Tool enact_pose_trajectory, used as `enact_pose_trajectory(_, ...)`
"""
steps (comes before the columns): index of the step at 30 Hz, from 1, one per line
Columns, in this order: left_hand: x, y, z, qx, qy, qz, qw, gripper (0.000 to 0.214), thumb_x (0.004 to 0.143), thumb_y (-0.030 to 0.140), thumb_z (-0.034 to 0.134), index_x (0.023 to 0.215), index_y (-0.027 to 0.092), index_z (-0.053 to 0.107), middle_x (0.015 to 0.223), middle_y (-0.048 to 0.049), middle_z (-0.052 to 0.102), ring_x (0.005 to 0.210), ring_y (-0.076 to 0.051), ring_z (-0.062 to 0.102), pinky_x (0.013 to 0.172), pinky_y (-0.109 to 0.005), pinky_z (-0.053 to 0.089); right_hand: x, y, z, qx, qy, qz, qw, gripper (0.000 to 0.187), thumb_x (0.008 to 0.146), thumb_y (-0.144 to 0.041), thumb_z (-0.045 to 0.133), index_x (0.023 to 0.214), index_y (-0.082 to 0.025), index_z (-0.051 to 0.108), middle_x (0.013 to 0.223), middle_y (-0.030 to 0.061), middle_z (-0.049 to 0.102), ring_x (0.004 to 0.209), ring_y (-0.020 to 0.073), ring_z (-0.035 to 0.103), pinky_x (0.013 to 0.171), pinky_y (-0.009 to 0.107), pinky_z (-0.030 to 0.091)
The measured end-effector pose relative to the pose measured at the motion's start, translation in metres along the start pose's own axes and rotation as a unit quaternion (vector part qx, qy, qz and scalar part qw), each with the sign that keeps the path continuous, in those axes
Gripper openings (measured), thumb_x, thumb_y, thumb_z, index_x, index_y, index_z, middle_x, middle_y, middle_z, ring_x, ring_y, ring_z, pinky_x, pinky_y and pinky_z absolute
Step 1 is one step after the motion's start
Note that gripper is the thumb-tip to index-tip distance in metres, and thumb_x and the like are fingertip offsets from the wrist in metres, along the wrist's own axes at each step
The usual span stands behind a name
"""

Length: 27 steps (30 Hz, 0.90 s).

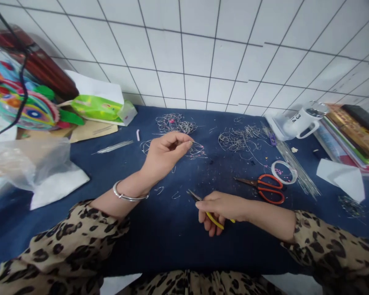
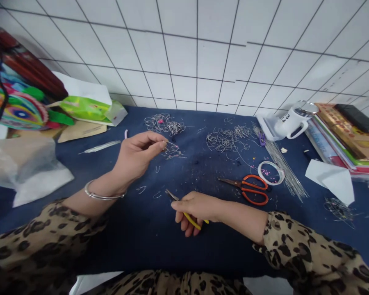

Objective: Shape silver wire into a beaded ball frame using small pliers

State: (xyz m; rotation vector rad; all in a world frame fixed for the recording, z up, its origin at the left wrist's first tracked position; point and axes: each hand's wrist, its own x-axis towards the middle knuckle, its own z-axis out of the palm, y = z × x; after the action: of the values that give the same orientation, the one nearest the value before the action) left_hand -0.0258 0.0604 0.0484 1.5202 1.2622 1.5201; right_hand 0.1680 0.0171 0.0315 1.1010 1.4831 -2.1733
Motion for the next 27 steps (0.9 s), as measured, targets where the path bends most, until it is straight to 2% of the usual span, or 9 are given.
enact_pose_trajectory(2, -0.001, 0.003, -0.001, 0.011, -0.02, 0.005, 1.0, 0.009, 0.074, 0.022, 0.063, 0.08, 0.016, 0.066, 0.071, -0.0012, 0.06, 0.059, -0.01, 0.05, 0.053, -0.021, 0.04, 0.004, -0.012, 0.001, -0.134, 0.017, 0.038, 0.99, 0.043, 0.088, -0.049, 0.03, 0.079, -0.014, 0.053, 0.064, 0.0037, 0.059, 0.054, 0.0149, 0.061, 0.053, 0.029, 0.05)
enact_pose_trajectory(3, -0.001, 0.005, -0.003, 0.017, -0.028, 0.008, 0.999, 0.009, 0.075, 0.022, 0.062, 0.081, 0.017, 0.066, 0.071, -0.0015, 0.06, 0.06, -0.01, 0.051, 0.053, -0.021, 0.04, 0.004, -0.02, 0.001, -0.232, 0.039, 0.031, 0.971, 0.044, 0.087, -0.05, 0.031, 0.079, -0.014, 0.055, 0.067, 0.0058, 0.061, 0.059, 0.0169, 0.062, 0.056, 0.031, 0.05)
enact_pose_trajectory(4, -0.001, 0.007, -0.004, 0.021, -0.034, 0.011, 0.999, 0.009, 0.076, 0.022, 0.061, 0.081, 0.017, 0.066, 0.072, -0.0019, 0.06, 0.06, -0.011, 0.051, 0.053, -0.022, 0.04, 0.005, -0.028, 0.001, -0.347, 0.078, -0.003, 0.935, 0.044, 0.085, -0.052, 0.035, 0.081, -0.015, 0.057, 0.073, 0.008, 0.063, 0.066, 0.0194, 0.063, 0.062, 0.032, 0.049)
enact_pose_trajectory(5, -0.001, 0.008, -0.006, 0.024, -0.036, 0.014, 0.999, 0.009, 0.076, 0.022, 0.061, 0.081, 0.017, 0.066, 0.072, -0.0023, 0.06, 0.061, -0.011, 0.051, 0.053, -0.022, 0.04, 0.004, -0.036, 0.0, -0.446, 0.132, -0.026, 0.885, 0.045, 0.083, -0.055, 0.036, 0.082, -0.015, 0.059, 0.079, 0.0105, 0.064, 0.075, 0.0232, 0.063, 0.067, 0.036, 0.048)
enact_pose_trajectory(6, 0.0, 0.009, -0.008, 0.025, -0.036, 0.017, 0.999, 0.009, 0.076, 0.023, 0.06, 0.081, 0.017, 0.066, 0.072, -0.0025, 0.06, 0.061, -0.011, 0.051, 0.054, -0.022, 0.04, 0.005, -0.043, -0.001, -0.511, 0.164, -0.03, 0.843, 0.047, 0.084, -0.055, 0.034, 0.085, -0.016, 0.06, 0.083, 0.0119, 0.065, 0.08, 0.026, 0.063, 0.07, 0.038, 0.047)
enact_pose_trajectory(11, 0.006, 0.01, -0.016, 0.012, -0.017, 0.025, 0.999, 0.01, 0.075, 0.023, 0.061, 0.081, 0.017, 0.065, 0.073, -0.0029, 0.061, 0.064, -0.012, 0.052, 0.057, -0.023, 0.042, 0.016, -0.067, -0.014, -0.619, 0.264, -0.017, 0.739, 0.051, 0.087, -0.053, 0.025, 0.096, -0.017, 0.06, 0.087, 0.0123, 0.065, 0.085, 0.028, 0.061, 0.072, 0.04, 0.045)
enact_pose_trajectory(16, 0.008, 0.012, -0.019, 0.011, -0.019, 0.028, 0.999, 0.008, 0.076, 0.021, 0.06, 0.081, 0.017, 0.065, 0.072, -0.002, 0.06, 0.062, -0.011, 0.051, 0.055, -0.023, 0.041, 0.03, -0.074, -0.027, -0.631, 0.282, -0.009, 0.723, 0.053, 0.086, -0.055, 0.025, 0.096, -0.017, 0.061, 0.091, 0.0123, 0.065, 0.087, 0.0279, 0.06, 0.072, 0.039, 0.044)
enact_pose_trajectory(23, 0.009, 0.011, -0.02, 0.019, -0.025, 0.03, 0.999, 0.008, 0.078, 0.02, 0.059, 0.083, 0.018, 0.065, 0.074, -0.0024, 0.061, 0.064, -0.011, 0.052, 0.056, -0.024, 0.042, 0.045, -0.086, -0.04, -0.625, 0.247, 0.011, 0.741, 0.057, 0.082, -0.062, 0.027, 0.088, -0.02, 0.065, 0.092, 0.0098, 0.065, 0.083, 0.0246, 0.061, 0.066, 0.033, 0.046)
enact_pose_trajectory(27, 0.009, 0.011, -0.021, 0.023, -0.028, 0.031, 0.999, 0.008, 0.078, 0.021, 0.059, 0.083, 0.018, 0.065, 0.075, -0.0027, 0.06, 0.065, -0.012, 0.052, 0.057, -0.025, 0.043, 0.053, -0.093, -0.039, -0.629, 0.254, 0.019, 0.735, 0.054, 0.081, -0.059, 0.032, 0.09, -0.018, 0.065, 0.095, 0.0131, 0.065, 0.088, 0.0269, 0.06, 0.07, 0.037, 0.045)
